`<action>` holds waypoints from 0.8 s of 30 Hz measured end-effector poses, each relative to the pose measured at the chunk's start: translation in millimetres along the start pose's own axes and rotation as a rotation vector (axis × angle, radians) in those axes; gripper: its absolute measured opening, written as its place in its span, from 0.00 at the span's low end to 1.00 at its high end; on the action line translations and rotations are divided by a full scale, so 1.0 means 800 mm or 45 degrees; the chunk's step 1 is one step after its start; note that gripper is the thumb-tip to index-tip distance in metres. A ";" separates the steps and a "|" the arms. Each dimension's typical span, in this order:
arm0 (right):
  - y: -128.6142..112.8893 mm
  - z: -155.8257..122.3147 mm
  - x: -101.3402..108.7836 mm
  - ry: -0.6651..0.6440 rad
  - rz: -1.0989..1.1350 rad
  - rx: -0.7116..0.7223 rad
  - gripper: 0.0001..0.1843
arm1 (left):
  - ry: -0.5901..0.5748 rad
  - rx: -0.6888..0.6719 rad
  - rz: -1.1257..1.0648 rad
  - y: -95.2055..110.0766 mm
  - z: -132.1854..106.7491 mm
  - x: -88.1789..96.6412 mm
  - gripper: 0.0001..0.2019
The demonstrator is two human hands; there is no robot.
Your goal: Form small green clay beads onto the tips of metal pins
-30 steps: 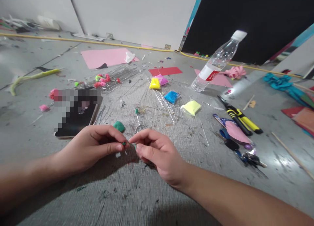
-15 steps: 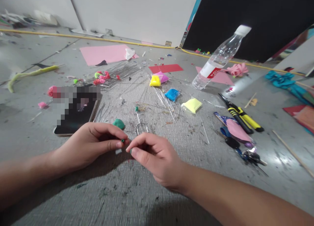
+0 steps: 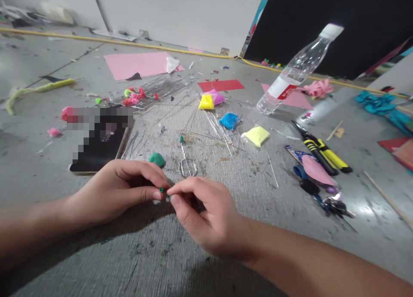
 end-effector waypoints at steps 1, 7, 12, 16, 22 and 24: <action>-0.002 0.001 0.001 -0.001 -0.022 0.016 0.05 | -0.011 -0.027 0.006 0.002 -0.001 -0.001 0.05; -0.014 0.004 0.002 -0.012 -0.130 0.125 0.05 | -0.068 -0.063 0.009 0.009 -0.003 -0.006 0.05; -0.019 0.005 0.000 -0.076 -0.210 0.172 0.06 | -0.068 0.002 0.023 0.006 -0.002 -0.008 0.05; -0.021 0.006 0.001 -0.083 -0.227 0.177 0.06 | -0.089 0.009 0.037 0.006 -0.002 -0.010 0.04; -0.022 0.006 0.000 -0.082 -0.294 0.197 0.05 | -0.082 0.032 0.025 0.000 -0.002 -0.009 0.04; -0.020 0.005 -0.002 -0.092 -0.303 0.180 0.05 | -0.087 0.043 0.027 -0.001 -0.002 -0.010 0.04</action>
Point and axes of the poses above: each hand's wrist, its own z-axis towards the middle knuckle, its own x-axis out of the back of the hand, y = z × x, the point moved 10 cm from there along z, towards the middle knuckle, and after that the axes turned 15 degrees about x, right-handed, at the moved point
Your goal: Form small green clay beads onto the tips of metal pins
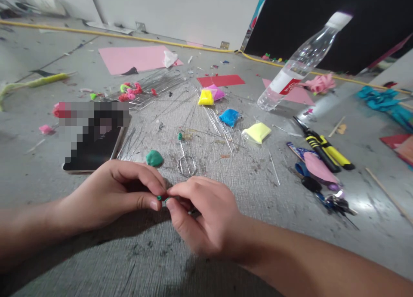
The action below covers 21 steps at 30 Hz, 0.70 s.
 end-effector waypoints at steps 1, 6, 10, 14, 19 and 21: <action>0.001 0.000 -0.001 -0.004 0.001 -0.007 0.05 | -0.004 0.007 0.001 -0.001 0.000 0.000 0.04; 0.001 0.000 -0.002 -0.010 0.011 -0.011 0.04 | -0.007 0.031 0.000 -0.002 0.000 -0.001 0.05; 0.002 0.001 -0.002 -0.005 0.029 -0.018 0.04 | -0.017 0.051 -0.024 -0.003 0.001 -0.002 0.05; 0.002 0.001 -0.004 -0.013 0.025 -0.010 0.04 | -0.025 0.054 -0.021 -0.003 0.001 -0.004 0.05; 0.000 0.001 -0.003 -0.002 0.020 -0.002 0.04 | -0.021 0.058 -0.018 -0.005 0.001 -0.003 0.04; 0.001 0.001 -0.004 0.002 0.023 -0.010 0.04 | -0.023 0.059 -0.010 -0.005 0.002 -0.003 0.04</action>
Point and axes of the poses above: each hand's wrist, its own z-axis towards the middle knuckle, its own x-axis out of the back of the hand, y = z × x, the point moved 10 cm from there along z, towards the middle knuckle, and after that the axes turned 15 degrees about x, right-handed, at the moved point
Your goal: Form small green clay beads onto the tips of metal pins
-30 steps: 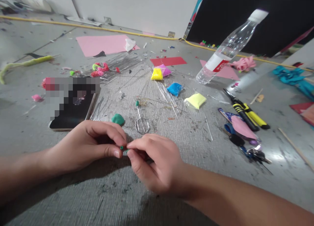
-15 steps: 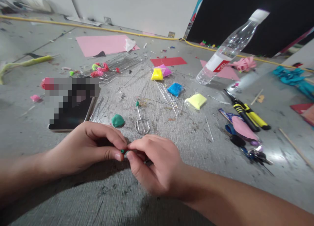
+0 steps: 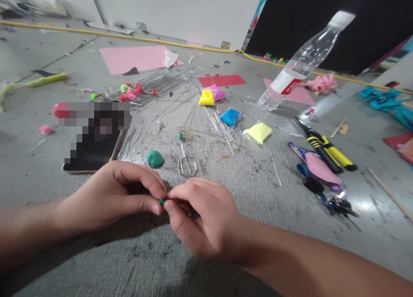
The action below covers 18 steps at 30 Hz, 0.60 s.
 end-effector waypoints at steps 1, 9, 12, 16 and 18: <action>0.000 0.000 0.000 0.001 0.001 -0.004 0.04 | 0.001 0.000 0.008 0.000 0.000 0.000 0.04; 0.001 0.000 0.000 0.003 0.003 -0.023 0.04 | 0.017 -0.007 0.052 0.003 0.000 0.000 0.03; 0.002 0.000 0.001 0.012 -0.010 -0.036 0.04 | 0.020 -0.011 0.059 0.003 0.000 0.000 0.03; 0.002 -0.001 0.004 0.031 -0.042 -0.049 0.04 | 0.030 -0.036 0.088 0.004 -0.002 0.001 0.03; 0.003 -0.001 0.004 0.032 -0.054 -0.053 0.04 | 0.026 -0.066 0.089 0.006 -0.002 0.001 0.03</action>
Point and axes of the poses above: each hand's wrist, its own z-axis towards the middle knuckle, its own x-axis out of the back of the hand, y = z × x, the point moved 10 cm from there along z, towards the middle knuckle, and after that the axes turned 15 degrees about x, right-handed, at the moved point
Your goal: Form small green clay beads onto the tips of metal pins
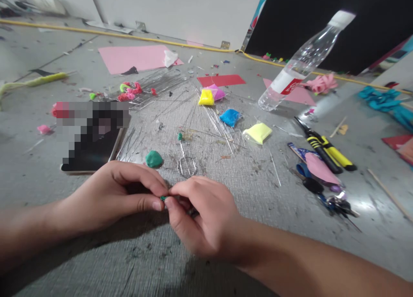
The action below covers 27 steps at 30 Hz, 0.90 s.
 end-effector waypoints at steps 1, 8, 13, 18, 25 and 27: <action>0.000 0.000 0.000 0.001 -0.002 0.001 0.04 | -0.007 -0.016 -0.006 0.002 0.000 -0.001 0.04; -0.001 0.001 0.001 0.015 -0.005 0.024 0.03 | -0.024 -0.065 -0.017 0.010 0.000 -0.003 0.05; -0.002 0.000 0.002 0.012 -0.007 0.022 0.03 | -0.053 -0.065 -0.023 0.009 -0.001 -0.005 0.05; -0.006 0.001 0.003 0.029 -0.025 0.072 0.05 | -0.060 -0.047 -0.010 0.007 0.000 -0.006 0.04; -0.012 0.000 0.003 0.031 -0.080 0.143 0.04 | -0.091 -0.101 0.009 0.011 0.000 -0.009 0.04; -0.014 0.000 0.004 0.030 -0.083 0.152 0.05 | -0.082 -0.124 0.018 0.012 -0.001 -0.008 0.05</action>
Point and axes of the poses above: each hand's wrist, its own z-axis towards the middle knuckle, its own x-axis out of the back of the hand, y = z × x, the point moved 10 cm from there along z, towards the middle knuckle, and after that the axes turned 15 degrees about x, right-handed, at the moved point
